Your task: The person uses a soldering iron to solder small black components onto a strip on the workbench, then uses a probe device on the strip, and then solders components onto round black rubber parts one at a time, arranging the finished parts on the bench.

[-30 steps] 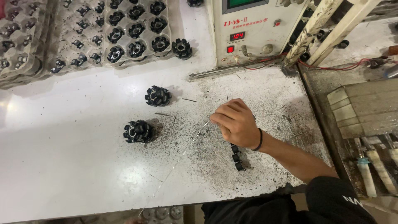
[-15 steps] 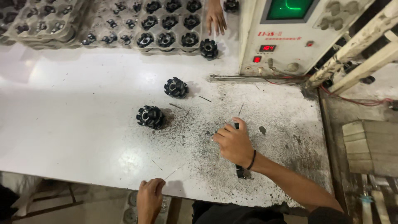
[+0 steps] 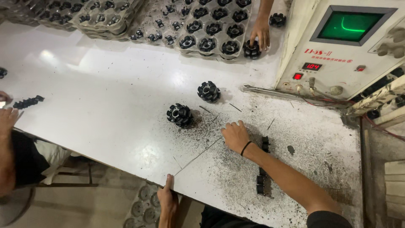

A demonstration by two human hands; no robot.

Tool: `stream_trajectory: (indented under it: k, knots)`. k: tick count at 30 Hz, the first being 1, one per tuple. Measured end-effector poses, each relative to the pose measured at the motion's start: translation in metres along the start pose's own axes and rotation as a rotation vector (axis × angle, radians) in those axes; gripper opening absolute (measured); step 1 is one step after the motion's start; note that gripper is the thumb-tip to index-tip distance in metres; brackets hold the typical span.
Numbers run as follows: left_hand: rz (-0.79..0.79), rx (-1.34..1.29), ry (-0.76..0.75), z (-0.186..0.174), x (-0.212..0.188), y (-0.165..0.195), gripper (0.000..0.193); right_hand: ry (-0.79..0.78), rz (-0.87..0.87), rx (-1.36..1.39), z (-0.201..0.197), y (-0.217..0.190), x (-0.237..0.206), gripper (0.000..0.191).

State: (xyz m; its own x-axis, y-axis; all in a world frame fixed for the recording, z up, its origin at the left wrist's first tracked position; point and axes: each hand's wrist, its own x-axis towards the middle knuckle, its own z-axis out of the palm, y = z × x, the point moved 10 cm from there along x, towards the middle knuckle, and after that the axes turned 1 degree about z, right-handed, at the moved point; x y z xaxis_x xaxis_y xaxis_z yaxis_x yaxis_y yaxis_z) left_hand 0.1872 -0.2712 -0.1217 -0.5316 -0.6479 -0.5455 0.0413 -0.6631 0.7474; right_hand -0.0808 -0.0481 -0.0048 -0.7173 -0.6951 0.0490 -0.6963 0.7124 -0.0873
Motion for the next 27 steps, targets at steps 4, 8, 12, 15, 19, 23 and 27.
stream_trajectory:
  k: [4,8,12,15,19,23,27]
  knots:
    - [-0.158,-0.037,-0.060,0.004,0.002,-0.008,0.069,-0.135,0.034,-0.038,0.002,0.018,-0.029,0.021]
    - [-0.194,-0.014,-0.030,-0.005,0.005,-0.010,0.070,0.399,-0.017,0.309,-0.064,0.040,-0.114,0.022]
    - [-0.243,-0.007,-0.078,-0.003,0.006,-0.017,0.069,0.567,0.187,0.325,-0.059,0.065,-0.222,0.020]
    - [-0.208,-0.081,-0.042,-0.004,0.010,-0.023,0.068,0.508,0.529,0.279,-0.009,0.080,-0.317,0.021]
    - [-0.187,-0.035,0.025,-0.014,0.014,-0.030,0.066,0.366,0.710,0.165,0.063,0.086,-0.407,0.030]
    - [-0.210,-0.076,-0.069,-0.005,0.013,-0.029,0.068,0.402,0.743,0.009,0.083,0.072,-0.437,0.031]
    - [-0.171,0.053,-0.031,-0.003,0.004,-0.019,0.076,0.507,0.809,-0.047,0.072,0.059,-0.444,0.034]
